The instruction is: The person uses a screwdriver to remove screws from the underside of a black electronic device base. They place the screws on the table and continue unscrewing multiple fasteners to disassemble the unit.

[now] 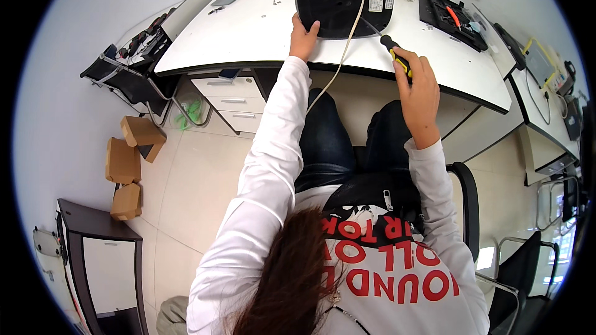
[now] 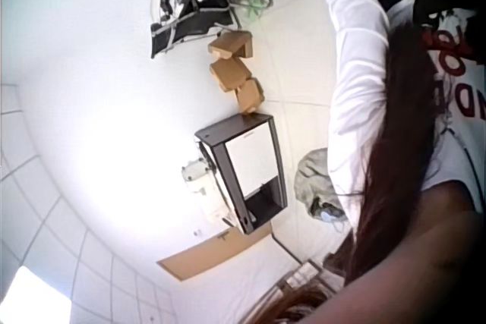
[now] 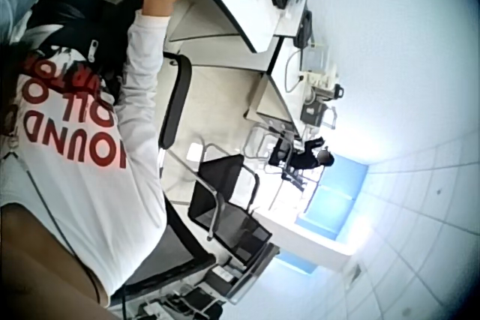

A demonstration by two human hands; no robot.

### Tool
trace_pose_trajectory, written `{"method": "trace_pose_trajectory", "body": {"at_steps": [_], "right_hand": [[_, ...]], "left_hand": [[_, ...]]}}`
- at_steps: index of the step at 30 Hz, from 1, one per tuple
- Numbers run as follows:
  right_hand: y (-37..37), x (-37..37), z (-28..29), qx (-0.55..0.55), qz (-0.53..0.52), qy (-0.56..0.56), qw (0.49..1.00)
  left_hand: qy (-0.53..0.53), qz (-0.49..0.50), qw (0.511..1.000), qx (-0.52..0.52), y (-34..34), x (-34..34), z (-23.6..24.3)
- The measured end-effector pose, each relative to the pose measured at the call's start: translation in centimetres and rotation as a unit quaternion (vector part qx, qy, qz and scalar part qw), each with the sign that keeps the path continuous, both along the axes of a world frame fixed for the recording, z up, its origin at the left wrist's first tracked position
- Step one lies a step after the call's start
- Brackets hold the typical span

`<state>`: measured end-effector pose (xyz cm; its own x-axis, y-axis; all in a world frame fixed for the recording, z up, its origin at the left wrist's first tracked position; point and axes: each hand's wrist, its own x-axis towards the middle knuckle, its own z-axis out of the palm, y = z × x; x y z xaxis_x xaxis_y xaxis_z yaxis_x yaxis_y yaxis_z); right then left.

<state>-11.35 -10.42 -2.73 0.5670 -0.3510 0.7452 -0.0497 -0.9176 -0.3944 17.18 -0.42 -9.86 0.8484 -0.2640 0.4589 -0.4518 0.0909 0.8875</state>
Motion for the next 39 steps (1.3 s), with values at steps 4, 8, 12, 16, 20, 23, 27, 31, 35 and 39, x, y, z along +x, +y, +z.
{"method": "trace_pose_trajectory", "body": {"at_steps": [4,8,12,16,20,23,27,31,35,39], "right_hand": [[-0.2,-0.3,-0.1,-0.030,-0.011,-0.002,0.999],[-0.1,-0.4,-0.2,-0.048,0.003,-0.016,0.999],[0.1,-0.5,0.0,-0.066,0.003,-0.026,0.997],[0.0,-0.7,-0.5,-0.072,-0.001,-0.014,0.997],[0.2,-0.6,-0.3,-0.089,-0.009,-0.017,0.996],[0.1,-0.5,-0.3,-0.101,-0.020,-0.007,0.995],[0.3,-0.4,-0.1,-0.049,-0.012,-0.042,0.998],[0.5,-0.8,0.3,0.002,-0.026,-0.035,0.999],[0.4,-0.8,0.6,-0.039,-0.029,-0.029,0.998],[0.4,-1.1,0.4,-0.060,0.009,-0.068,0.996]], "left_hand": [[0.000,0.026,1.000,0.016,0.1,-0.1,0.3],[-0.055,0.163,0.985,0.007,-0.1,-2.4,1.1],[-0.104,0.231,0.964,-0.078,0.0,-8.6,3.4],[-0.087,0.148,0.976,-0.134,-1.3,-15.9,4.4],[0.158,-0.138,0.976,-0.053,-3.3,-17.7,4.2],[0.323,-0.290,0.890,-0.138,-3.5,-18.3,5.1],[0.384,-0.361,0.822,-0.213,-3.8,-18.6,5.8],[0.402,-0.392,0.791,-0.242,-3.7,-18.1,4.9],[0.402,-0.409,0.773,-0.272,-3.4,-18.1,4.4],[0.399,-0.415,0.767,-0.284,-2.8,-19.0,5.2]]}}
